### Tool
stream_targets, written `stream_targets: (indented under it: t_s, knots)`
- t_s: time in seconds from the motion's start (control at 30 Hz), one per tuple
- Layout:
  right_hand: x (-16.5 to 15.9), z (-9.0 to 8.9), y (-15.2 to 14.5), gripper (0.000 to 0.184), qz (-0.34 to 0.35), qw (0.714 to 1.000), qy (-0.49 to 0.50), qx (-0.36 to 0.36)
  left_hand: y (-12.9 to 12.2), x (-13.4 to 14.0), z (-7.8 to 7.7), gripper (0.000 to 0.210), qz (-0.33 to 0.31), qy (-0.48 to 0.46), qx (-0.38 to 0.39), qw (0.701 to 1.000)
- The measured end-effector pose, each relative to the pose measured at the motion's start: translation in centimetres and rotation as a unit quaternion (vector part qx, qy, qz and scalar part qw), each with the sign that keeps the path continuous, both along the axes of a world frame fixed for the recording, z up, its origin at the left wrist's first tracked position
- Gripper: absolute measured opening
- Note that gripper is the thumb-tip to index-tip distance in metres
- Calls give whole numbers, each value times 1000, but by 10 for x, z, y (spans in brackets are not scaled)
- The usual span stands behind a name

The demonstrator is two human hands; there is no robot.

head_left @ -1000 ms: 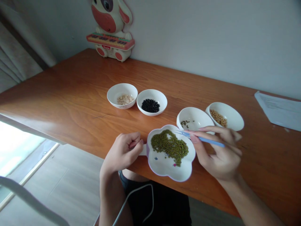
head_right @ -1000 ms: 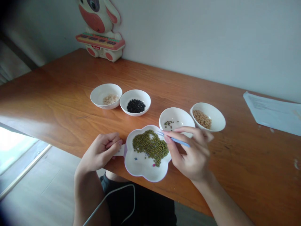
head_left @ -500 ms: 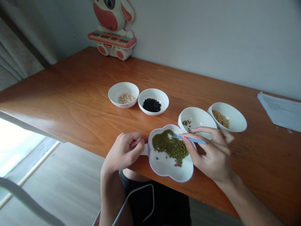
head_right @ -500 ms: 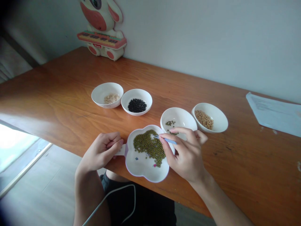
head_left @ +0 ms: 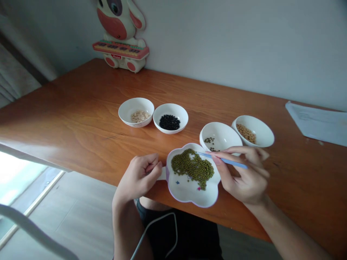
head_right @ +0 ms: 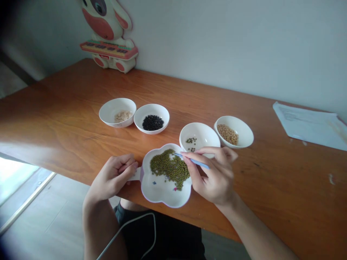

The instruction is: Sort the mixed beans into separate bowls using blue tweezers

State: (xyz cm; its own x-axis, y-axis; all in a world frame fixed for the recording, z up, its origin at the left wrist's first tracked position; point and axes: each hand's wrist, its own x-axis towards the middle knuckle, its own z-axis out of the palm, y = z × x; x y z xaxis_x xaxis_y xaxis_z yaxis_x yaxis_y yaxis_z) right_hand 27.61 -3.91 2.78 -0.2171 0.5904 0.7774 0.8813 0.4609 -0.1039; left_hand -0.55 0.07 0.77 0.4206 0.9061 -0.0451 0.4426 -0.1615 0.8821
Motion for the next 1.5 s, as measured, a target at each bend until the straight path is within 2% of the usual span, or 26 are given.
stream_targets:
  t_s: [0.13,0.27,0.47,0.67,1.5]
  knots:
    - [17,3,1,29,-55,997,-7,62,0,-1,-4,40,3,-8,-1,1000]
    - [27,4,3,29,-100,994,0,53,1,-1,-4,40,-1,-7,1,1000]
    - [12,2,1,21,-39,998,40,16,1,-2,-3,42,2,-12,-6,1000]
    - [1,-6,3,12,22,998,17,-52,2,-1,-4,42,6,-10,-4,1000]
    - [0,-7,4,11,25,998,3,-63,1,0,-1,41,7,-5,-5,1000]
